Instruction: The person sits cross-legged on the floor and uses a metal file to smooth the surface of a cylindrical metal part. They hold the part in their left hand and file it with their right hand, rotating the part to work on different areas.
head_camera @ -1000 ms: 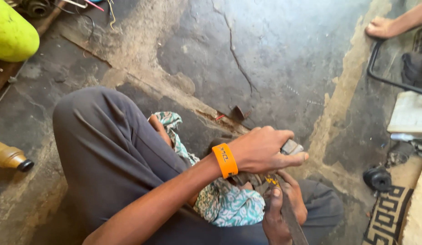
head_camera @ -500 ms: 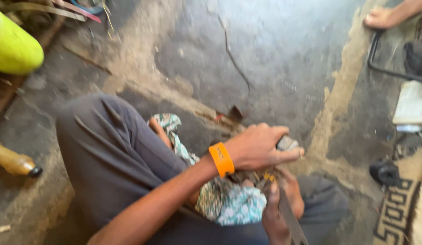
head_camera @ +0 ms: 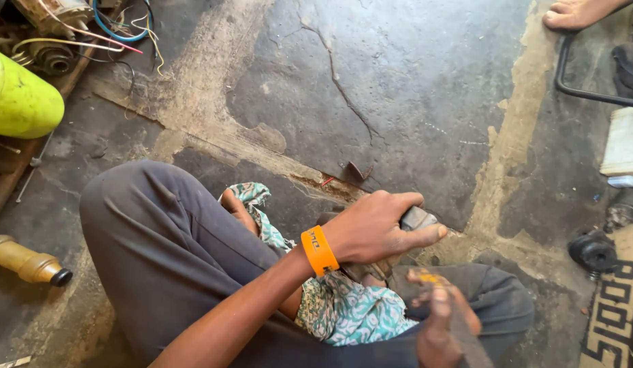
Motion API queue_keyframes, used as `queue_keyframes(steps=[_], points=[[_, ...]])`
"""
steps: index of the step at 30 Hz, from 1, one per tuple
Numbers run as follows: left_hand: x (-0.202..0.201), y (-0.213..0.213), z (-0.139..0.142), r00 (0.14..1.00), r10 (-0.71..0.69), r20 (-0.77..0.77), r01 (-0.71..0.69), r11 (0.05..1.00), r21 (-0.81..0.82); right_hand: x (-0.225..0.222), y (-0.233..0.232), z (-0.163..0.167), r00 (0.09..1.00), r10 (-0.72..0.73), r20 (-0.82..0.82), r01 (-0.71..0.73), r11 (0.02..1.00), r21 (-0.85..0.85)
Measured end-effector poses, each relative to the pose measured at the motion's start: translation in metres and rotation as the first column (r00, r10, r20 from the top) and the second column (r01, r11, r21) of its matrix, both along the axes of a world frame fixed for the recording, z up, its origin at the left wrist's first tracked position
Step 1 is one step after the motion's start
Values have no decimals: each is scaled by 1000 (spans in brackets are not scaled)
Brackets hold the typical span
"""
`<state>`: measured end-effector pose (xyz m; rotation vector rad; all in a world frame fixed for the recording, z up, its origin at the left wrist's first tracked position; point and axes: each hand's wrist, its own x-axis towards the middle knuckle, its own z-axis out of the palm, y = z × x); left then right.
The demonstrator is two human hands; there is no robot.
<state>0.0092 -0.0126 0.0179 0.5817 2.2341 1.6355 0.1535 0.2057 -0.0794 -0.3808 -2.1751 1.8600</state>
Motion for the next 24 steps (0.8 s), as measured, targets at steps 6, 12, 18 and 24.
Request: queue_keyframes(steps=[6,12,18,24], points=[[6,-11,3,1000,26,-10,-25,996,80,-5,14,-50,996,-85,16,87,983,-164],[20,-16,3,1000,-11,-2,11,998,60,-5,60,-86,966,67,251,15,950,-311],[20,-16,-12,988,-126,93,109,978,175,17,108,-99,848,218,483,-163,975,-153],[15,-19,-6,997,-83,3,83,993,83,14,79,-49,879,406,248,-413,910,-29]])
